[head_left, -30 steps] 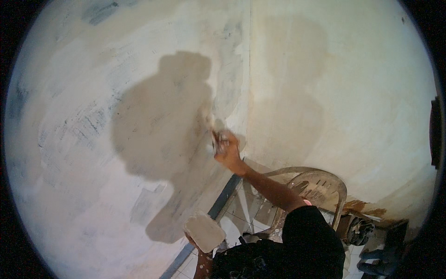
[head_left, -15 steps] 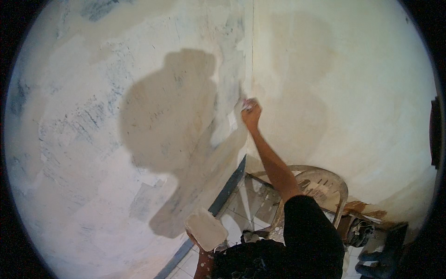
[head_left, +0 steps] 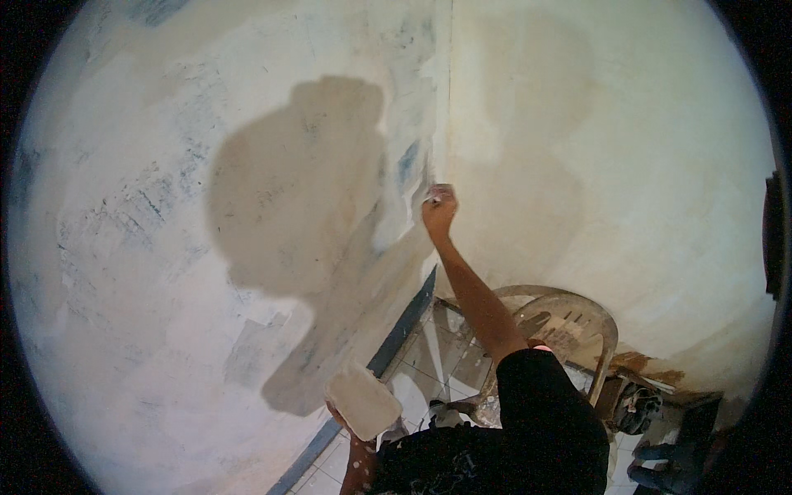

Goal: The person applies plaster to a wall using a putty knife, scooping the material from a small tray and smoothing it onto the surface.

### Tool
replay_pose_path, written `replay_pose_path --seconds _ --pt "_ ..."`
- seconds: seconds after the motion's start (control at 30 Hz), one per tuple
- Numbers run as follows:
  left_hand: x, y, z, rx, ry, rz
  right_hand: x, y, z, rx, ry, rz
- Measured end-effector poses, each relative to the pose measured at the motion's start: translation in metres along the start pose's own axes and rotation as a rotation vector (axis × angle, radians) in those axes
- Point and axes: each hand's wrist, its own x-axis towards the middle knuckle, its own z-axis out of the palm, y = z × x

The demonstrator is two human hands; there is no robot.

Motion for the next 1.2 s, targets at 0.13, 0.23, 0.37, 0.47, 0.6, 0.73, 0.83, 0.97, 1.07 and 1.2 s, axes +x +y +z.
replay_pose_path --seconds 0.13,0.23,0.37,0.47,0.6,0.73,0.83,0.97,1.07,1.2 --pt "-0.004 0.004 -0.002 0.009 -0.040 0.010 -0.112 -0.012 0.013 -0.190 -0.163 -0.348" --pt "-0.008 0.008 -0.003 0.015 -0.011 0.035 -0.151 -0.048 -0.039 0.336 -0.618 -0.117" --pt "-0.001 0.006 0.004 0.025 -0.018 0.010 -0.073 -0.010 -0.048 -0.339 -0.042 -0.514" --pt "0.001 0.001 0.010 0.029 -0.027 -0.004 0.007 0.027 -0.033 -0.134 0.046 -0.027" --pt "0.000 -0.003 0.008 0.026 -0.027 -0.018 0.013 0.048 -0.012 0.005 -0.047 -0.043" --pt "-0.009 0.007 -0.004 0.018 0.006 0.027 -0.092 -0.013 -0.014 -0.024 -0.112 -0.166" --pt "-0.006 0.009 -0.003 0.016 0.013 0.037 -0.107 -0.040 -0.052 -0.028 -0.392 -0.125" --pt "0.001 0.007 0.005 0.000 0.037 0.026 0.001 -0.029 -0.033 -0.028 0.007 -0.011" --pt "0.003 0.008 0.011 -0.005 0.060 0.038 0.035 -0.044 0.001 -0.026 0.040 -0.049" --pt "0.000 0.014 0.005 0.023 0.042 0.062 -0.059 -0.093 0.017 -0.254 -0.295 -0.211"
